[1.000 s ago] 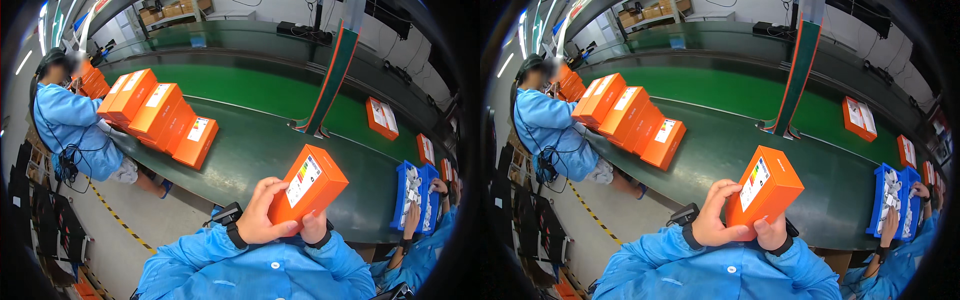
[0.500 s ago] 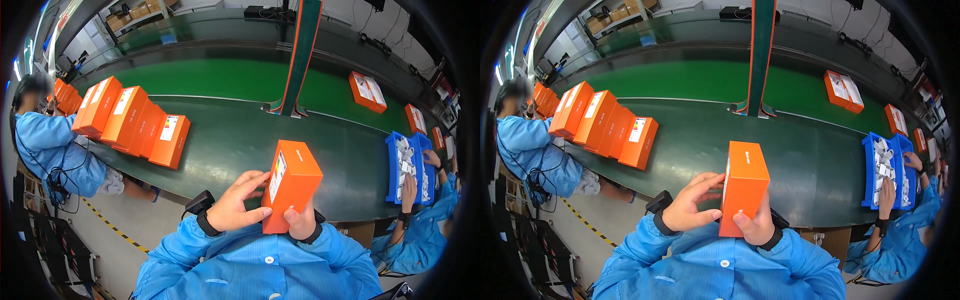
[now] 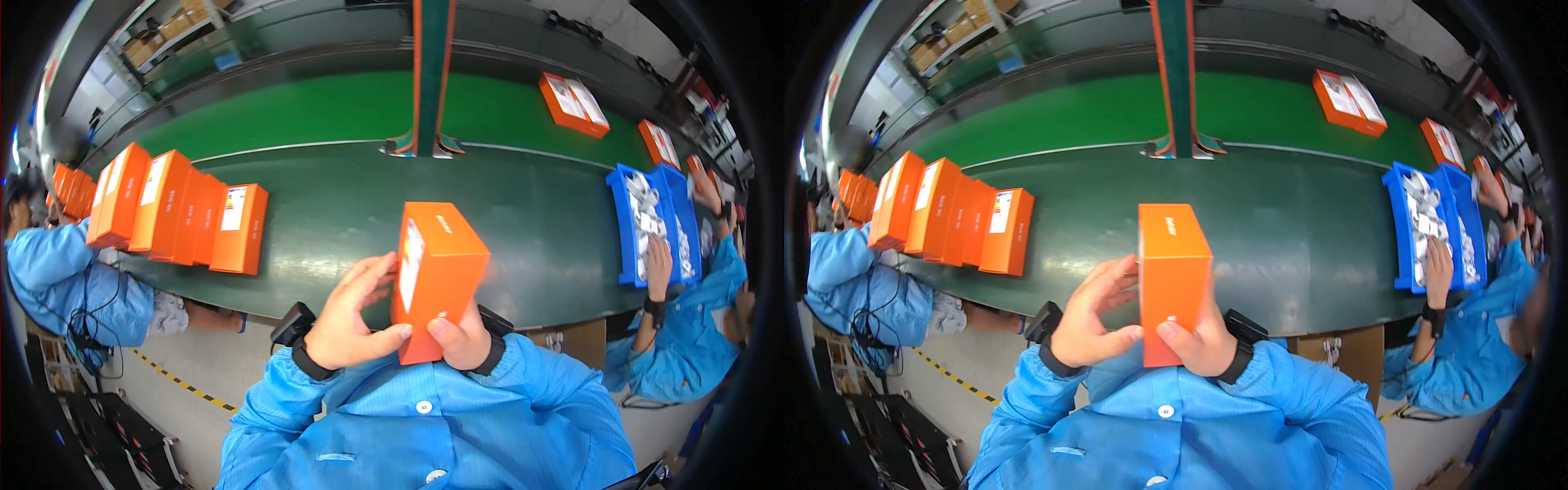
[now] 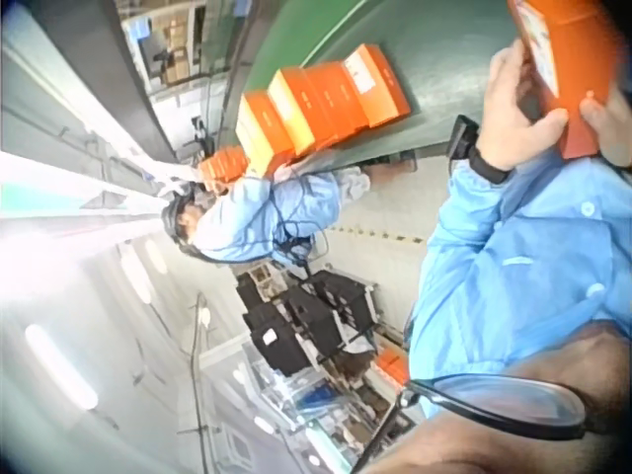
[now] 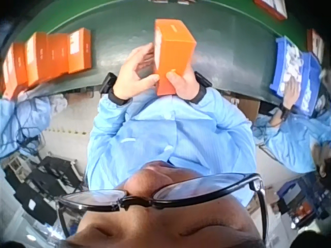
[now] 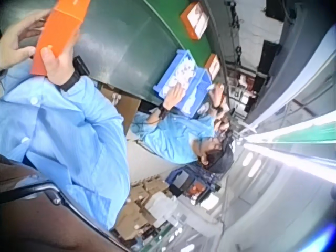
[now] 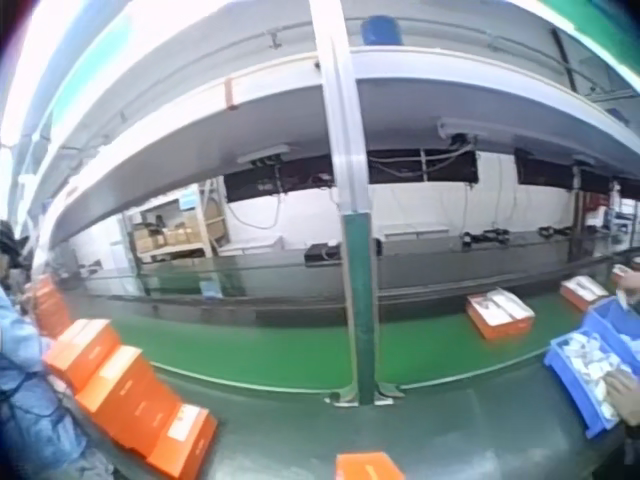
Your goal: Assembling and packing products into orange boxes on an industrial assembly line.
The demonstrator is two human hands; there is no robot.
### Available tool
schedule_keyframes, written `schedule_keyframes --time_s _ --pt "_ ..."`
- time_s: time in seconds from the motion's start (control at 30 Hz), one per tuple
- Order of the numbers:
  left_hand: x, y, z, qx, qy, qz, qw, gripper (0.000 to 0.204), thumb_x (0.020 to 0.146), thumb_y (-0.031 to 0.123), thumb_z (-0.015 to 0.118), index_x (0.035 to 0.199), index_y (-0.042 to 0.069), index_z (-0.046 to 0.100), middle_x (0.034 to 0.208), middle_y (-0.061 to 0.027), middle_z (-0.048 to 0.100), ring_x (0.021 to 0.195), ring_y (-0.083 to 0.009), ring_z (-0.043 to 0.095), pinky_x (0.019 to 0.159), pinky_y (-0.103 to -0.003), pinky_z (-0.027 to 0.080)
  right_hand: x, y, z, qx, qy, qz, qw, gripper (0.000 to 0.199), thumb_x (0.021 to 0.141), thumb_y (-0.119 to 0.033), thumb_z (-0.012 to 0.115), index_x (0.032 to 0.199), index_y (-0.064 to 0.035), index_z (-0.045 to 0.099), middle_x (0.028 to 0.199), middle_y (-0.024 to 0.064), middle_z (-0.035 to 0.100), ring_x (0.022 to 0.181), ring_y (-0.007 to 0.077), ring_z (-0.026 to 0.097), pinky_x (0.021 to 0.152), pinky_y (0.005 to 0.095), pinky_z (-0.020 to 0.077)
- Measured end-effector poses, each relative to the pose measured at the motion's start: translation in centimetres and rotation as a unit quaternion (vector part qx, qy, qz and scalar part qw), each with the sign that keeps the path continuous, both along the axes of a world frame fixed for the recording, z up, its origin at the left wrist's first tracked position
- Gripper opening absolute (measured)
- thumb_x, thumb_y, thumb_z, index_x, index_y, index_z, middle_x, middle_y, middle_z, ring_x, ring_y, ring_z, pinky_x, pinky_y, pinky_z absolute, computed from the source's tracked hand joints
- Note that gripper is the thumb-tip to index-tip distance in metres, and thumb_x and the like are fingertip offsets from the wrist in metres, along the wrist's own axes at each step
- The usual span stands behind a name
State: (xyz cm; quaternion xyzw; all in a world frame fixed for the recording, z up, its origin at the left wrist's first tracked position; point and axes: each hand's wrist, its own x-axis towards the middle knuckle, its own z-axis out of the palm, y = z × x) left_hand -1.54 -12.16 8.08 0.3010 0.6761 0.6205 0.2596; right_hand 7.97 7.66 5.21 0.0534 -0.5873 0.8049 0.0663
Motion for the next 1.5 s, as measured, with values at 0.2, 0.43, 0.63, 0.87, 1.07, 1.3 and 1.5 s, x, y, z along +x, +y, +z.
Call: schedule_keyframes --time_s 0.2,0.43,0.63,0.87,1.07,1.3,1.5 --pt "-0.9 -0.1 -0.2 -0.053 -0.023 -0.049 0.997 0.096 0.086 0.018 0.086 0.166 0.002 0.035 0.158 -0.0167 0.043 0.15 -0.0296 0.048 0.125 -0.048 0.041 -1.4 0.1 -2.0 0.145 0.046 -0.01 0.988 0.103 0.098 -0.052 0.064 0.169 0.0048 0.017 0.168 0.028 0.026 0.16 0.0435 0.02 0.131 0.0545 0.0153" --pt "0.3 1.6 -1.6 0.12 -0.112 0.057 0.985 0.097 0.087 0.032 0.089 0.161 0.0 0.035 0.153 -0.0154 0.053 0.146 -0.028 0.052 0.121 -0.045 0.044 -2.4 2.3 0.7 -0.03 -0.029 0.017 0.999 0.098 0.1 -0.031 0.073 0.17 0.0054 0.016 0.166 0.0227 0.029 0.16 0.0328 0.028 0.131 0.044 0.0258" --pt "0.3 1.3 -1.0 0.154 -0.094 0.093 0.979 0.1 0.084 0.042 0.089 0.159 0.0 0.037 0.152 -0.0149 0.054 0.142 -0.0267 0.055 0.119 -0.044 0.045 -1.4 5.0 2.5 0.004 0.003 -0.002 1.0 0.093 0.099 -0.022 0.075 0.17 0.0016 0.019 0.163 0.0176 0.037 0.155 0.0283 0.036 0.129 0.0415 0.0303" --pt "-2.7 -3.2 -2.8 0.155 -0.195 0.106 0.963 0.083 0.093 0.054 0.07 0.151 -0.001 0.048 0.136 -0.0146 0.067 0.12 -0.0261 0.071 0.102 -0.042 0.059 -1.7 12.9 0.6 0.236 -0.027 -0.186 0.953 0.091 0.091 -0.014 0.078 0.166 0.0016 0.029 0.149 0.0193 0.048 0.142 0.0309 0.05 0.119 0.0428 0.0435" --pt "-3.6 -4.7 -6.0 0.325 -0.353 0.148 0.864 0.066 0.1 0.044 0.056 0.147 -0.001 0.057 0.137 -0.019 0.072 0.115 -0.0305 0.076 0.099 -0.043 0.061 -2.2 14.5 -0.2 0.627 -0.172 -0.221 0.727 0.089 0.085 -0.037 0.085 0.155 0.0029 0.048 0.146 0.0274 0.05 0.132 0.0439 0.055 0.113 0.0515 0.0464" --pt "-1.5 -1.5 -7.7 0.334 -0.367 0.151 0.855 0.069 0.101 0.049 0.058 0.149 0.0 0.055 0.138 -0.0178 0.071 0.119 -0.0301 0.074 0.103 -0.043 0.06 -0.7 10.1 0.3 0.615 0.039 -0.29 0.732 0.081 0.083 -0.034 0.088 0.147 0.0016 0.054 0.144 0.0277 0.052 0.135 0.0466 0.05 0.114 0.0553 0.0422" --pt "2.2 3.1 -6.3 0.255 -0.285 0.053 0.923 0.076 0.106 0.055 0.053 0.159 0.002 0.044 0.156 -0.0178 0.057 0.14 -0.0331 0.058 0.119 -0.048 0.046 0.2 2.9 2.7 0.465 0.059 -0.164 0.868 0.063 0.086 -0.023 0.08 0.139 0.0027 0.06 0.109 0.0171 0.066 0.098 0.0345 0.065 0.088 0.0469 0.0511"
